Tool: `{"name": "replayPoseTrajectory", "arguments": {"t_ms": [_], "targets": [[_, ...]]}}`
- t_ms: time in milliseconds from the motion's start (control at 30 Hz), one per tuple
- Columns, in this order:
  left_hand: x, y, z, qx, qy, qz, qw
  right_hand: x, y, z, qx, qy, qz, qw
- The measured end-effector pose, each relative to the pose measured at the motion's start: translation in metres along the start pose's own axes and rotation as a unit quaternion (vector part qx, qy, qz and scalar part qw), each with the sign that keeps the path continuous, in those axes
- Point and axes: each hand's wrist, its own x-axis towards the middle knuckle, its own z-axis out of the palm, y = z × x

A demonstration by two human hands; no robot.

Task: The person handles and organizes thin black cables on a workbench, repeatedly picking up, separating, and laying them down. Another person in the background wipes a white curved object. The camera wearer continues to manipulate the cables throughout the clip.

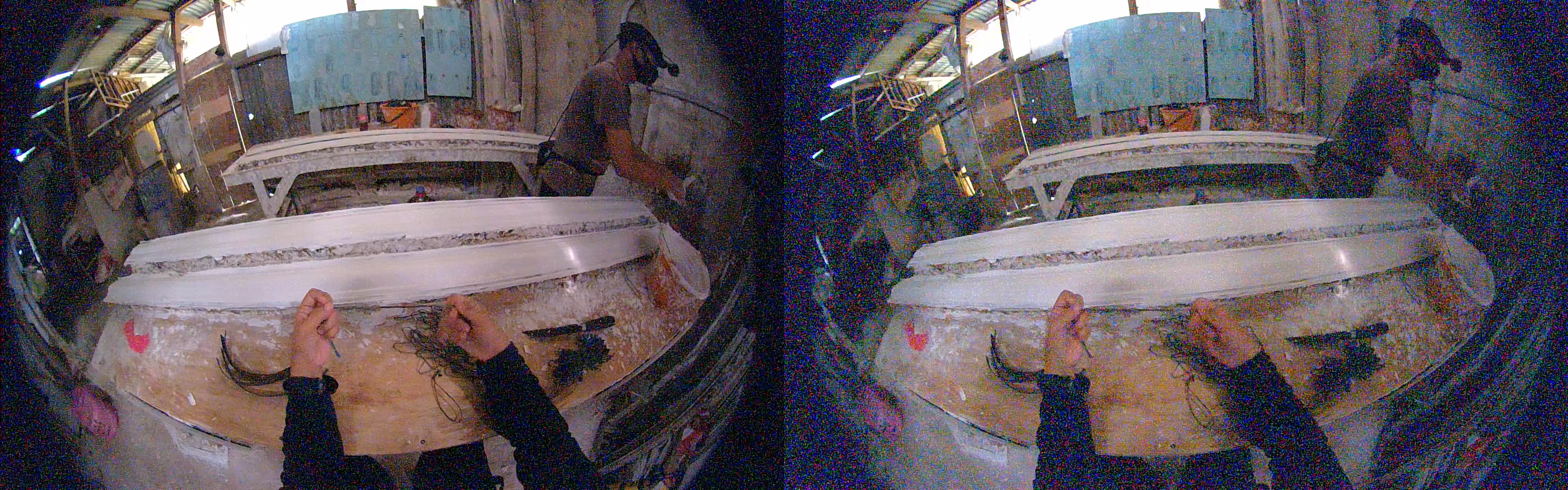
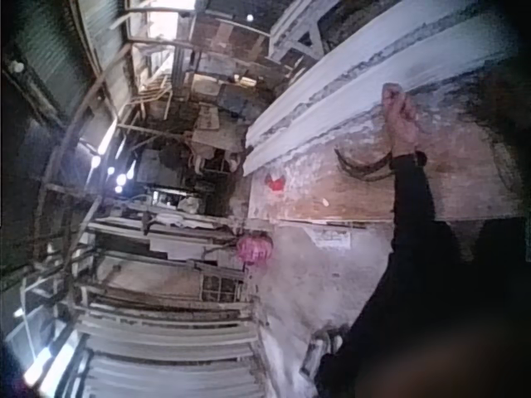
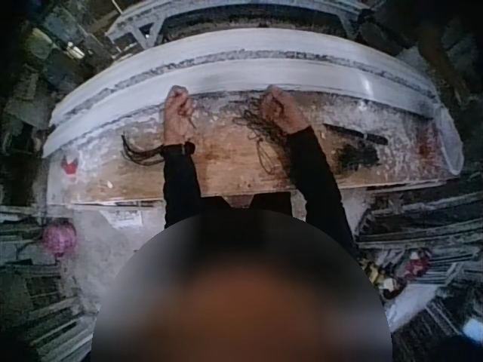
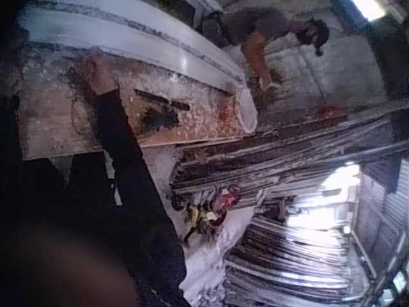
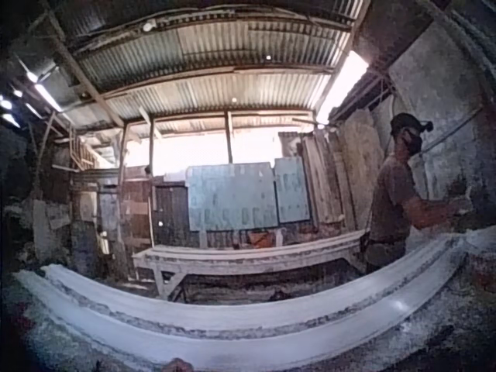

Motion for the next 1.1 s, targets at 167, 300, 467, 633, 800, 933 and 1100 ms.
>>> {"name": "replayPoseTrajectory", "arguments": {"t_ms": [167,300,467,633,800,933,1100], "targets": [[0.002,-0.007,0.001,0.166,0.033,-0.063,0.984,0.002,-0.009,0.008,0.072,0.0,-0.082,0.994],[0.005,-0.021,0.003,0.375,0.041,-0.061,0.924,0.002,-0.015,0.008,0.109,0.025,-0.109,0.988],[0.007,-0.025,0.005,0.408,-0.024,-0.093,0.908,0.003,-0.014,0.002,0.085,0.041,-0.159,0.983],[0.003,-0.029,0.006,0.462,-0.05,-0.117,0.878,0.005,-0.014,-0.003,0.085,0.059,-0.205,0.973],[0.004,-0.044,-0.005,0.497,-0.092,-0.108,0.856,0.006,-0.014,-0.006,0.057,0.081,-0.235,0.967],[0.003,-0.054,-0.014,0.492,-0.08,-0.133,0.857,0.006,-0.014,-0.007,0.073,0.072,-0.219,0.97],[0.003,-0.066,0.003,0.426,-0.044,-0.063,0.902,0.007,-0.003,0.003,-0.052,0.06,-0.154,0.985]]}}
